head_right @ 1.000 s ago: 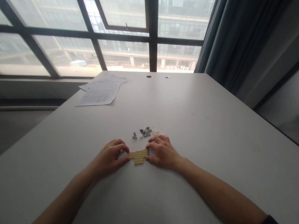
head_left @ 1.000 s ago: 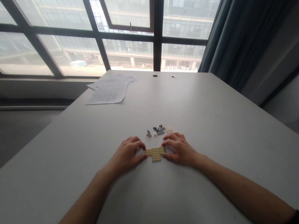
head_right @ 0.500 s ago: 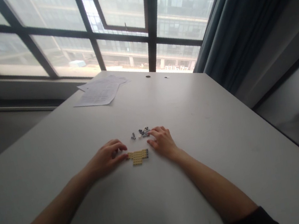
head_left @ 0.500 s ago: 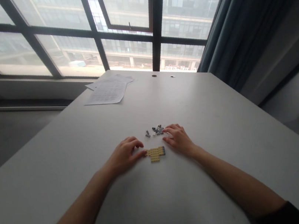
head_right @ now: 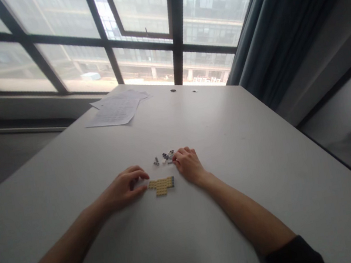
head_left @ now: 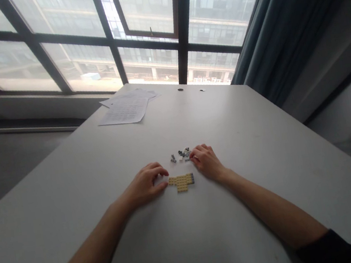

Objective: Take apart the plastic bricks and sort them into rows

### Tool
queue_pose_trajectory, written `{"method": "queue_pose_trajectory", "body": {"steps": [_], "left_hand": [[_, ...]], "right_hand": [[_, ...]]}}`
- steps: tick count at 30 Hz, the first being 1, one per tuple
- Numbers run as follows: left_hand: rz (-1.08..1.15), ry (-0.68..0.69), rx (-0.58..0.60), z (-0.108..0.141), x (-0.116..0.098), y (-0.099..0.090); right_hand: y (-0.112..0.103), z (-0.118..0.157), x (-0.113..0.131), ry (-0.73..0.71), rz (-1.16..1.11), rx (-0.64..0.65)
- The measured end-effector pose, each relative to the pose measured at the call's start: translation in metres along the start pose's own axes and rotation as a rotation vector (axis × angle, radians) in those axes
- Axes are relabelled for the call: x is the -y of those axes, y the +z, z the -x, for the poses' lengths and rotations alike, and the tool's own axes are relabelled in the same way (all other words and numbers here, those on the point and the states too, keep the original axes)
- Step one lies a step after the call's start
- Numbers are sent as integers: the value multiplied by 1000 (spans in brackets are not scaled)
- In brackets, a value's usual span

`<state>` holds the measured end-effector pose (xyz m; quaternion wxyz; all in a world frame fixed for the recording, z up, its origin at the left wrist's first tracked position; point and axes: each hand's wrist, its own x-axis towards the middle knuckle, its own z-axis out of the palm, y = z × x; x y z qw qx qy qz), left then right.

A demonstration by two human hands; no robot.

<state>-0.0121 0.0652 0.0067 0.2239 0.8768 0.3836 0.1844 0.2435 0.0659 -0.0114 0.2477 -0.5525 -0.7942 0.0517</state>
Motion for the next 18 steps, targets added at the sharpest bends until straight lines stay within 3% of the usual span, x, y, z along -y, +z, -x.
{"method": "queue_pose_trajectory", "body": {"steps": [14, 18], "left_hand": [[-23, 17, 8, 0, 1, -1], [17, 2, -78, -1, -1, 0]], "right_hand": [[-18, 32, 6, 123, -431, -190], [-16, 35, 19, 217, -623, -193]]}}
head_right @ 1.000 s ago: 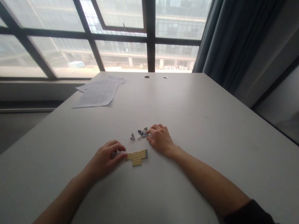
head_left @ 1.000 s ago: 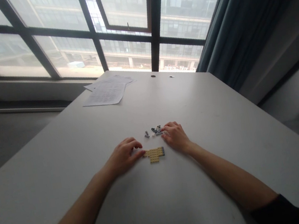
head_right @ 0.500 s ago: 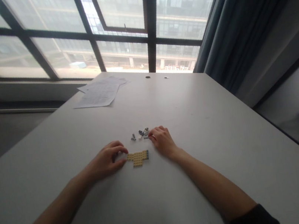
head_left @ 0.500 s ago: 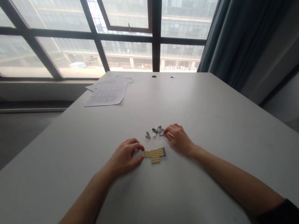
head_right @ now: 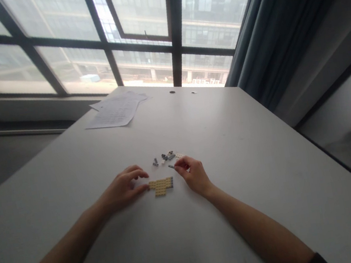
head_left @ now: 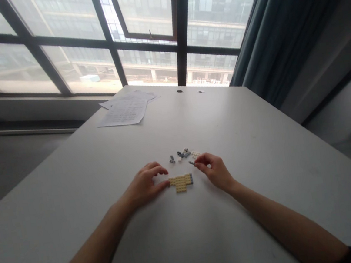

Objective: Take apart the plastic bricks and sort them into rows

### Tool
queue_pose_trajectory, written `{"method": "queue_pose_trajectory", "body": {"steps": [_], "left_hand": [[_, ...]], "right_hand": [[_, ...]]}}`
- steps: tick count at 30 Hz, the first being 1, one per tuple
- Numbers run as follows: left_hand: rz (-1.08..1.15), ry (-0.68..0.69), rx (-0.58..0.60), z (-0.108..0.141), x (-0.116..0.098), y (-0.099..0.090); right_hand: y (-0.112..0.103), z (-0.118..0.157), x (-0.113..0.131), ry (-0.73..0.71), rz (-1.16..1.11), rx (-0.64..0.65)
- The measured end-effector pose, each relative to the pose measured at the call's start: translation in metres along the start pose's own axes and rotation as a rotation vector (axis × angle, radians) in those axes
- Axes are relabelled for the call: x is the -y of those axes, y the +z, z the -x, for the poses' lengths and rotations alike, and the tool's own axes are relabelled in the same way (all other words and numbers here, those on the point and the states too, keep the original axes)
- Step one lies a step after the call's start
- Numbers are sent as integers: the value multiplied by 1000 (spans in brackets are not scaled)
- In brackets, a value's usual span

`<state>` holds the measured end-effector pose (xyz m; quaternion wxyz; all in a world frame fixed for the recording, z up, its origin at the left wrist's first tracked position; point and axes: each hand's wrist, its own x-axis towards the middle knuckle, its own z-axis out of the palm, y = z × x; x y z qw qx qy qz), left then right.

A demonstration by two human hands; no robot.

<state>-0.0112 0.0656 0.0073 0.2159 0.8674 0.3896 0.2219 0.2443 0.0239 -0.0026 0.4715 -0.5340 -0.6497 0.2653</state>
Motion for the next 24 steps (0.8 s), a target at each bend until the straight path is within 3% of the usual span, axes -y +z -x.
{"method": "queue_pose_trajectory", "body": {"steps": [6, 10, 13, 20, 24], "left_hand": [[299, -25, -192, -8, -31, 13], [447, -95, -278, -13, -51, 23], [470, -103, -277, -12, -54, 26], [325, 167, -403, -5, -57, 30], [276, 235, -430, -3, -62, 29]], "right_hand": [[16, 10, 16, 34, -211, 22], [18, 14, 21, -46, -144, -13], [16, 15, 22, -107, -78, -45], [13, 23, 23, -424, 58, -112], [11, 24, 21, -536, 91, -108]]}}
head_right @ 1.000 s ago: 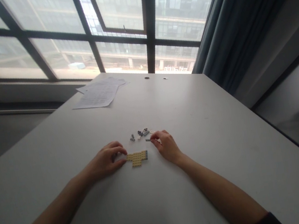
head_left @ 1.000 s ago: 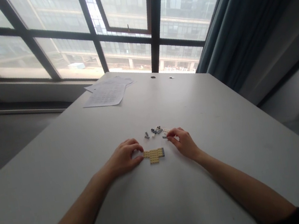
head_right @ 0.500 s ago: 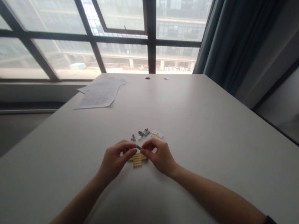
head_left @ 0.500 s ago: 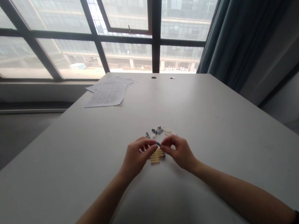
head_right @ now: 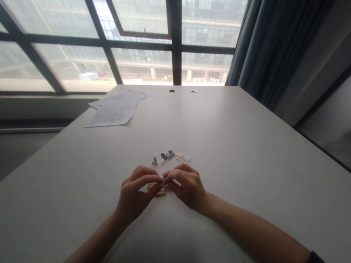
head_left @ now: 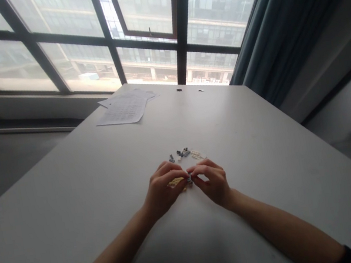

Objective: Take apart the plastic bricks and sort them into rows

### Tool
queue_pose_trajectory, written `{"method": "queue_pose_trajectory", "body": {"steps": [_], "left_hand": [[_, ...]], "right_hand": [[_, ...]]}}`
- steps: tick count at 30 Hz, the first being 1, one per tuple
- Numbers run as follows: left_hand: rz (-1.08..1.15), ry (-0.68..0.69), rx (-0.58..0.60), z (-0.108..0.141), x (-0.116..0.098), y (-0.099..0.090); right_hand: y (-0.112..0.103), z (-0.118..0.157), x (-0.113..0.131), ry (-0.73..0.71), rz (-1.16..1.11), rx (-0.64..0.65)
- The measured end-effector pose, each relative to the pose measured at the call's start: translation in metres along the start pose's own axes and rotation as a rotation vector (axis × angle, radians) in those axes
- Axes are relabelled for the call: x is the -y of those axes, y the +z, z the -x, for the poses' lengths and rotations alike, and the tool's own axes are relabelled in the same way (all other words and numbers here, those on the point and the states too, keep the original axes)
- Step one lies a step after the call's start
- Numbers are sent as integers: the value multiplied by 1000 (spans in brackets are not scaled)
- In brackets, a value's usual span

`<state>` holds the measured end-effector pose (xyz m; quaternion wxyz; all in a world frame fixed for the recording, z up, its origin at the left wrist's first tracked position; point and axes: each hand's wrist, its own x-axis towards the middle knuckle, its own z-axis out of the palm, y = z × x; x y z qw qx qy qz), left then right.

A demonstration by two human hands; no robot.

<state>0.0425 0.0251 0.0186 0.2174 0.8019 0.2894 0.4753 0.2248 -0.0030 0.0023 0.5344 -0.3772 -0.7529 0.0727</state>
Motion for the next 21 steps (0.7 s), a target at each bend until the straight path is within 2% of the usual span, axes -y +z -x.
{"method": "queue_pose_trajectory", "body": {"steps": [3, 9, 14, 17, 21], "left_hand": [[33, -24, 3, -1, -2, 0], [104, -298, 11, -3, -1, 3], [189, -425, 57, -4, -1, 6], [180, -415, 68, -5, 2, 4], [35, -327, 1, -5, 20, -6]], "right_hand": [[-1, 1, -5, -34, 74, 51], [-4, -2, -13, -208, 173, 71], [-8, -5, -12, -261, 204, 102], [-14, -8, -15, -221, 202, 147], [-25, -12, -29, -2, 201, 288]]}}
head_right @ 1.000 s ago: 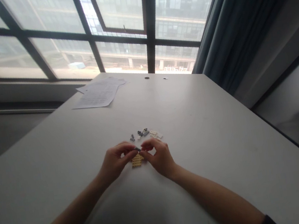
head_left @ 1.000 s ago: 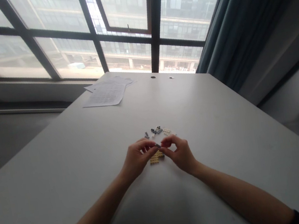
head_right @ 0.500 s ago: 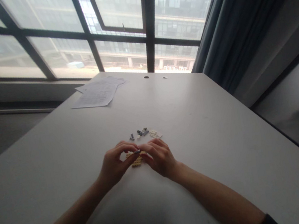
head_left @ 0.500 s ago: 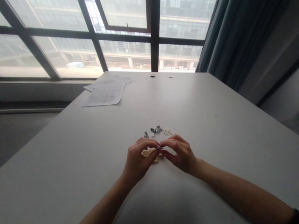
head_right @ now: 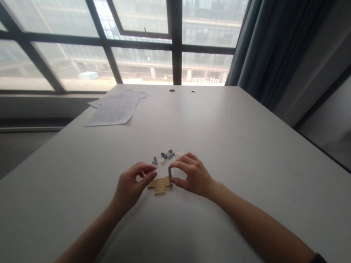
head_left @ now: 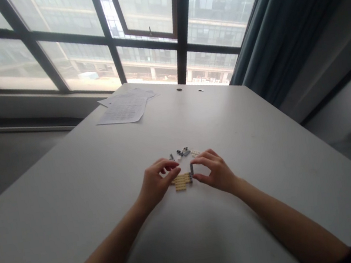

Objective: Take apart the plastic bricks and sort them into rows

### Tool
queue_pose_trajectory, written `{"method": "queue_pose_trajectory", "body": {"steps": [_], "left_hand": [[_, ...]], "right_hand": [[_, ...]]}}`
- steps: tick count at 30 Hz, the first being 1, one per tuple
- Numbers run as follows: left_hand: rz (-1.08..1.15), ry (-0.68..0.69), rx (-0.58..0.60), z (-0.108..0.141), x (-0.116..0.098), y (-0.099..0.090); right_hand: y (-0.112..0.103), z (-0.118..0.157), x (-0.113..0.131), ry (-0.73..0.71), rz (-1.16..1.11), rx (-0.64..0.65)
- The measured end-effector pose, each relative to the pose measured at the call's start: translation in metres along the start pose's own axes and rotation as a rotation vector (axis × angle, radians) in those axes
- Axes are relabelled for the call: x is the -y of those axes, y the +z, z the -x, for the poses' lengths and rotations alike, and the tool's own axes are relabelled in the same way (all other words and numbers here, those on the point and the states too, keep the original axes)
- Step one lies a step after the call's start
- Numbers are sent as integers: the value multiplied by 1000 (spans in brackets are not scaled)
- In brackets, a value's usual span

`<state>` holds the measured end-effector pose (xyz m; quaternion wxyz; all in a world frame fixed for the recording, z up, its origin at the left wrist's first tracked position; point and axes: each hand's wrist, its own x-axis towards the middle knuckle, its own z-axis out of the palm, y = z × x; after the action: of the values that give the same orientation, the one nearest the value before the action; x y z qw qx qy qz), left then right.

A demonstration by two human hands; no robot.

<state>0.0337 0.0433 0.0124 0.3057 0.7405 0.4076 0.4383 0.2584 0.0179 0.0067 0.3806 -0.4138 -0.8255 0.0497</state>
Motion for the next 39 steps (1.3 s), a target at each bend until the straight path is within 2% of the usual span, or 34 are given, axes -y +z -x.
{"method": "queue_pose_trajectory", "body": {"steps": [4, 8, 14, 32, 36, 39], "left_hand": [[-134, -3, -68, -5, 22, -14], [-171, -37, -103, -6, 31, -17], [-170, -37, -92, -6, 27, -14], [-179, -57, -52, -4, 33, -14], [-173, -55, -49, -4, 34, -14], [-168, -51, -53, -4, 34, -14]], "right_hand": [[0, 4, -20, 199, -46, 235], [6, 7, -24, 271, -69, 329], [8, 6, -17, 281, -40, 336], [9, 7, -17, 262, -49, 323], [9, 8, -19, 263, -80, 282], [8, 9, -21, 268, -102, 193]]}}
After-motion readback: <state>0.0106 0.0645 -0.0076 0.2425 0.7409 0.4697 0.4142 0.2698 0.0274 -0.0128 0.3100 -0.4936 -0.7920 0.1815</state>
